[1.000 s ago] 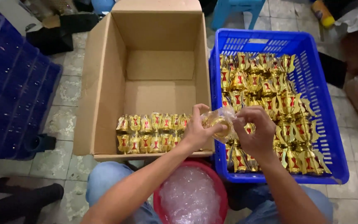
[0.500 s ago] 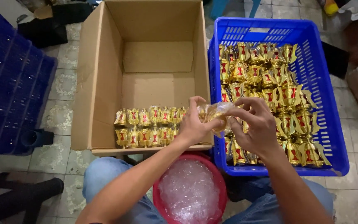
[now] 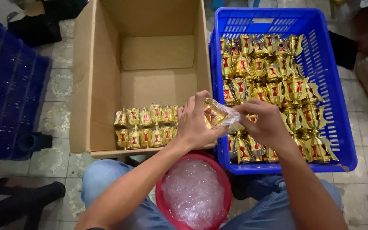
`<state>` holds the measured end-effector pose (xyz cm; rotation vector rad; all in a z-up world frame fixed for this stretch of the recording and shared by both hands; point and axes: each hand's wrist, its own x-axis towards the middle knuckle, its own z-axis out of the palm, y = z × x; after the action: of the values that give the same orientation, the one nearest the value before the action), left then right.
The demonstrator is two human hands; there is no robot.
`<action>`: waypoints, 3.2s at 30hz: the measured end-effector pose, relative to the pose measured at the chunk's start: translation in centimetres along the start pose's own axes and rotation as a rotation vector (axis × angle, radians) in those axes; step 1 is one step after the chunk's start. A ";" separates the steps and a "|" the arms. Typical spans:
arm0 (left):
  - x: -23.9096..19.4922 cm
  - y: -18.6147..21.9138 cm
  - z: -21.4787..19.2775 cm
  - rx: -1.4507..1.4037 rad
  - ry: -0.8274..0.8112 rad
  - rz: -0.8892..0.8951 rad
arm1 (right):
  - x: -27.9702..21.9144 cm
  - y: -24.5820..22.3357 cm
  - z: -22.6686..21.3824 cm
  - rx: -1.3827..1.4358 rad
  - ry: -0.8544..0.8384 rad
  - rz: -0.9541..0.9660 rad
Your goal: The person wraps gold-colored decorative items in plastic and places them into a cardboard box.
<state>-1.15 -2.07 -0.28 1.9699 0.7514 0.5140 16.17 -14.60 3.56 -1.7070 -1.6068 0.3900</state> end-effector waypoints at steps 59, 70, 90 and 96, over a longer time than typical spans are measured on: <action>-0.2 -0.2 1.7 -0.032 0.345 0.394 | -0.1 3.7 2.0 0.222 0.123 0.159; 0.3 -0.1 0.3 -0.078 -0.042 -0.078 | 0.2 3.1 2.4 -0.365 0.225 -0.012; -0.2 -1.8 2.4 -0.001 0.194 0.192 | 0.8 2.0 2.4 -0.038 0.157 0.075; -0.9 -0.6 2.2 -0.001 0.229 0.311 | 0.4 4.5 3.5 0.002 0.145 0.035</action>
<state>-0.59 -3.81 -1.85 2.0604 0.5827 0.9383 17.10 -12.81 -1.77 -1.7233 -1.4735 0.2778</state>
